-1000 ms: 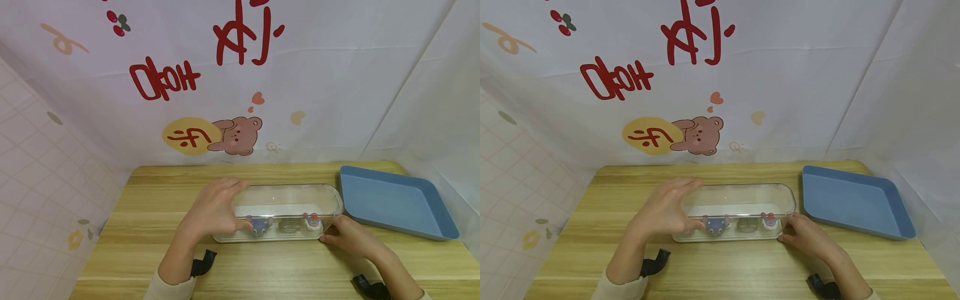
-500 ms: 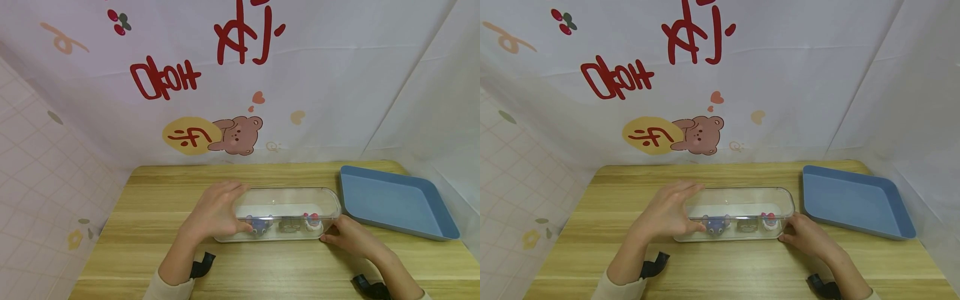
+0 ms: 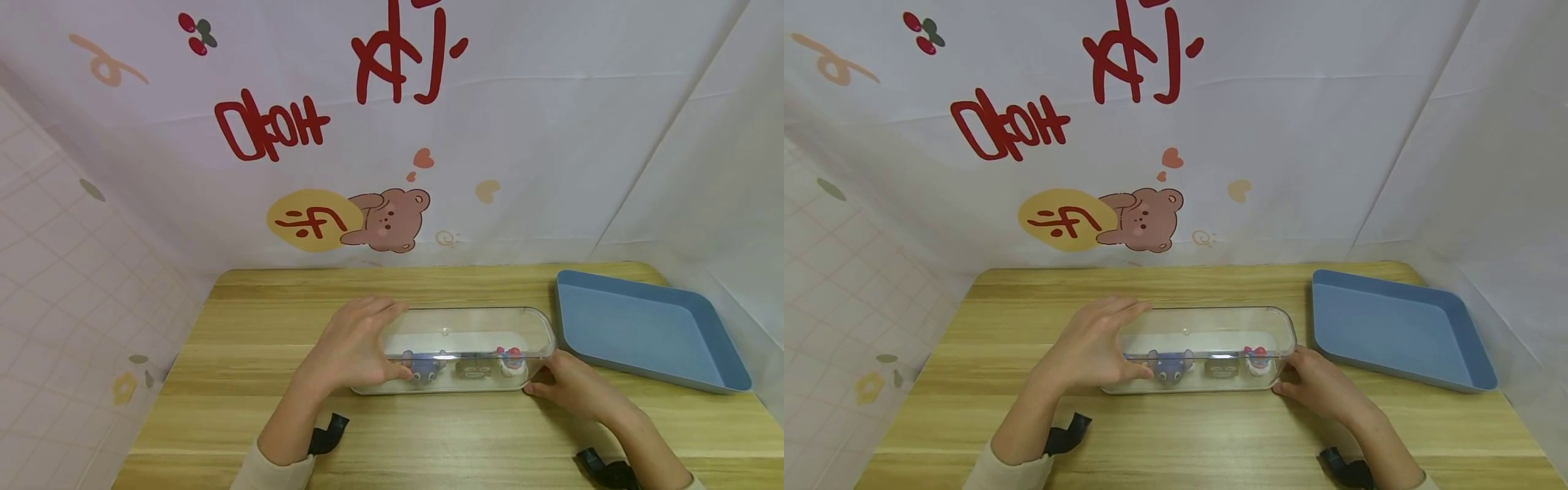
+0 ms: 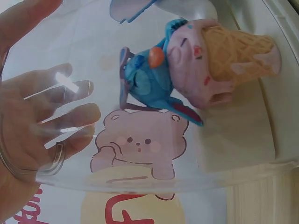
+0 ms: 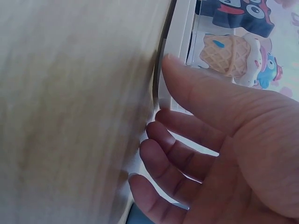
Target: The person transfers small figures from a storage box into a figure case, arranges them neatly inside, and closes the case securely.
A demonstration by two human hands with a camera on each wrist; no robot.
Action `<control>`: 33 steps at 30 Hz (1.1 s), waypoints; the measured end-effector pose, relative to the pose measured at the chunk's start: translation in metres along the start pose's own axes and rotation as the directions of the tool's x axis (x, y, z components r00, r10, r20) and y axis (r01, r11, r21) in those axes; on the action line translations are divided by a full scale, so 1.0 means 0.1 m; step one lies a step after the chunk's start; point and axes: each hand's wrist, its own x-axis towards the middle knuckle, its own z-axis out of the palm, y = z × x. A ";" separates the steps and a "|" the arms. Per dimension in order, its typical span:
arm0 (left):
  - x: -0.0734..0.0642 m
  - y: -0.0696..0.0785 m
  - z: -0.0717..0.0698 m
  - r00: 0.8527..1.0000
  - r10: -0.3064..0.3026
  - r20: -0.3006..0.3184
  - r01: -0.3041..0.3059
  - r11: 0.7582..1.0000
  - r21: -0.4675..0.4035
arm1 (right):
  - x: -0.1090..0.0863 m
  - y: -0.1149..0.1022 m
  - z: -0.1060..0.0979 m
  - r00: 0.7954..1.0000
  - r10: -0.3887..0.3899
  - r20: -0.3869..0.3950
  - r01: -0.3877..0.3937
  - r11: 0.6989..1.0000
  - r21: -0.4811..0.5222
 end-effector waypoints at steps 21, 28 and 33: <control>0.02 -0.03 0.05 0.998 -0.028 0.060 0.029 1.000 -0.005 | -0.01 0.00 -0.01 0.999 0.019 -0.028 -0.019 1.000 -0.007; 0.04 -0.04 0.05 0.993 -0.061 0.097 0.064 0.998 -0.024 | -0.02 -0.01 -0.01 0.999 0.039 -0.010 -0.039 0.999 -0.022; 0.05 -0.05 0.05 0.991 -0.066 0.117 0.069 0.997 -0.018 | -0.01 0.00 -0.01 0.998 0.055 -0.008 -0.055 0.998 -0.038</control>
